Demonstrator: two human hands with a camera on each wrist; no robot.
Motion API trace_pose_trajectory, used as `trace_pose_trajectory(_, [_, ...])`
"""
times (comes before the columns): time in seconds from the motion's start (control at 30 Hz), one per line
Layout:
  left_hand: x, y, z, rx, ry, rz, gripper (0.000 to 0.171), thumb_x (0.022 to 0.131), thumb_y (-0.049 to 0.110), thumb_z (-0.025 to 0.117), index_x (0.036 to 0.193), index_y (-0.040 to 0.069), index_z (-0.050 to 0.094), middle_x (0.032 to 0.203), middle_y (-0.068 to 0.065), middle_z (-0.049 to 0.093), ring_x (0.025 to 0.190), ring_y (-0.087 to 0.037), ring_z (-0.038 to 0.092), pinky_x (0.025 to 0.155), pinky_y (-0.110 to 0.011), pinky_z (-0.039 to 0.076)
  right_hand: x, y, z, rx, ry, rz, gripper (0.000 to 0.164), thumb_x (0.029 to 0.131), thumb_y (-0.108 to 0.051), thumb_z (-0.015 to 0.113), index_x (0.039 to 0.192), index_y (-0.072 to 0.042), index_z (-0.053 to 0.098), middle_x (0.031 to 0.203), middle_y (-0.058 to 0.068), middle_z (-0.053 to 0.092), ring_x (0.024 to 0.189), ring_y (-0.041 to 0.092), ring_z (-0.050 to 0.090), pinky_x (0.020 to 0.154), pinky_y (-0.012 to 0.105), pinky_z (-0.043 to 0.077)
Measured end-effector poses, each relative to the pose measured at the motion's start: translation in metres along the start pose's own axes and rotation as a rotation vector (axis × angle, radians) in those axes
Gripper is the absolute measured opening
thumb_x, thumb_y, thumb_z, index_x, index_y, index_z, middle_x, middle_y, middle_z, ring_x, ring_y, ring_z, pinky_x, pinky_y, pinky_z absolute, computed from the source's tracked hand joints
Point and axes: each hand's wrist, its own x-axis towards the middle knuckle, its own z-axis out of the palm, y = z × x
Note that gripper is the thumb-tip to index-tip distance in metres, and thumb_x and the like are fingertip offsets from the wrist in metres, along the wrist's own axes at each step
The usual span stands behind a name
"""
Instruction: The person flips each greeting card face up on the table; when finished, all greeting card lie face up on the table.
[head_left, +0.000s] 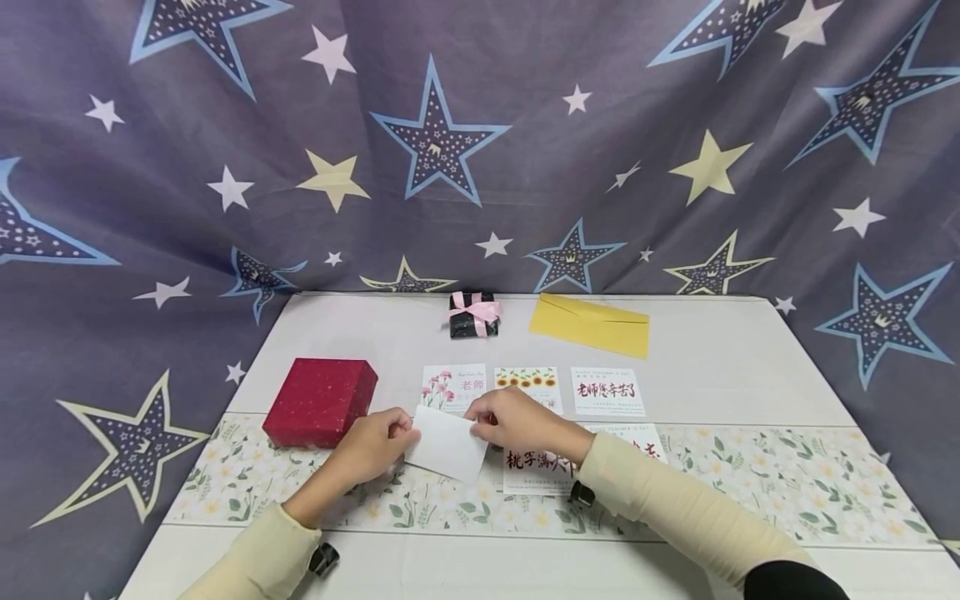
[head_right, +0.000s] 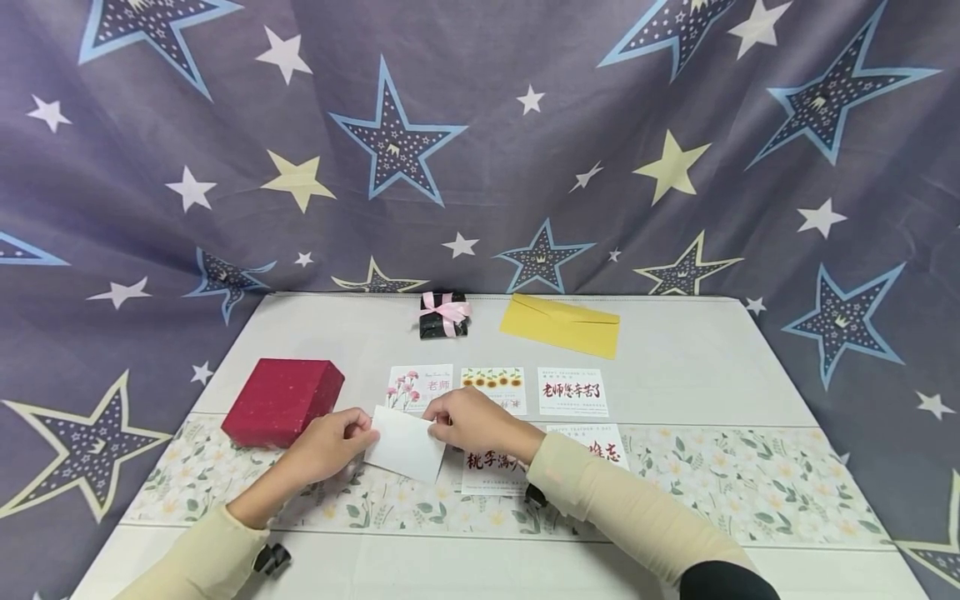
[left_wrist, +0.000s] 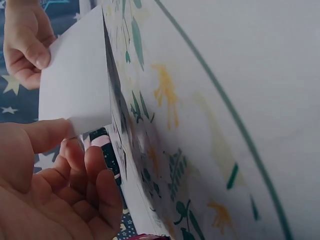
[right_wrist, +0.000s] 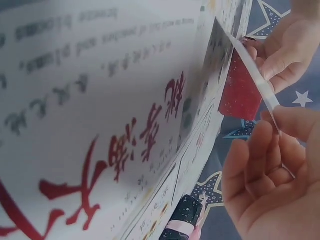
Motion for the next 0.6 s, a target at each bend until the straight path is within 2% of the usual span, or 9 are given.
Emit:
trace_pose_trajectory(0.13, [0.0008,-0.0001,0.0005,-0.017,-0.014,-0.031,0.014,0.097,0.026,0.067,0.087,0.017,0.062,0.067,0.004,0.052,0.057,-0.010,0.050,0.053,-0.024,0.038,-0.0005,-0.0012,-0.0034,-0.017,0.017,0.001,0.015,0.094,-0.014,0.069,0.107,-0.014,0.078,0.084,-0.003,0.072,0.064,0.002,0.052,0.072,0.023,0.050])
trace_pose_trajectory(0.27, [0.0017,0.0019,-0.0002,-0.057,-0.029,-0.069,0.025,0.104,0.028,0.055,0.083,0.016,0.062,0.066,0.002,0.054,0.057,-0.012,0.049,0.052,-0.026,0.038,-0.0011,-0.0017,-0.0064,-0.024,0.058,-0.011,0.016,0.094,-0.013,0.069,0.107,-0.012,0.078,0.104,0.001,0.077,0.080,0.007,0.064,0.085,0.030,0.054])
trace_pose_trajectory(0.37, [0.0027,0.0031,-0.0009,-0.091,-0.031,-0.103,0.032,0.108,0.029,0.048,0.082,0.014,0.061,0.068,0.000,0.058,0.061,-0.013,0.050,0.056,-0.027,0.038,-0.0009,-0.0008,-0.0079,-0.023,0.084,-0.026,0.015,0.094,-0.013,0.069,0.106,-0.013,0.079,0.104,0.001,0.077,0.091,0.011,0.068,0.093,0.035,0.053])
trace_pose_trajectory(0.47, [0.0038,0.0041,-0.0018,-0.123,-0.026,-0.143,0.032,0.107,0.029,0.049,0.083,0.014,0.063,0.072,0.000,0.062,0.065,-0.013,0.054,0.059,-0.028,0.039,-0.0009,0.0003,-0.0088,-0.029,0.102,-0.043,0.015,0.094,-0.015,0.070,0.107,-0.014,0.079,0.103,0.000,0.077,0.092,0.011,0.069,0.094,0.037,0.052])
trace_pose_trajectory(0.6, [0.0049,0.0055,-0.0029,-0.213,-0.039,-0.185,0.031,0.106,0.028,0.051,0.092,0.011,0.073,0.079,-0.002,0.071,0.069,-0.013,0.061,0.062,-0.029,0.045,-0.0012,0.0013,-0.0103,-0.038,0.117,-0.072,0.016,0.093,-0.015,0.072,0.107,-0.013,0.080,0.101,0.000,0.077,0.089,0.011,0.068,0.089,0.032,0.053])
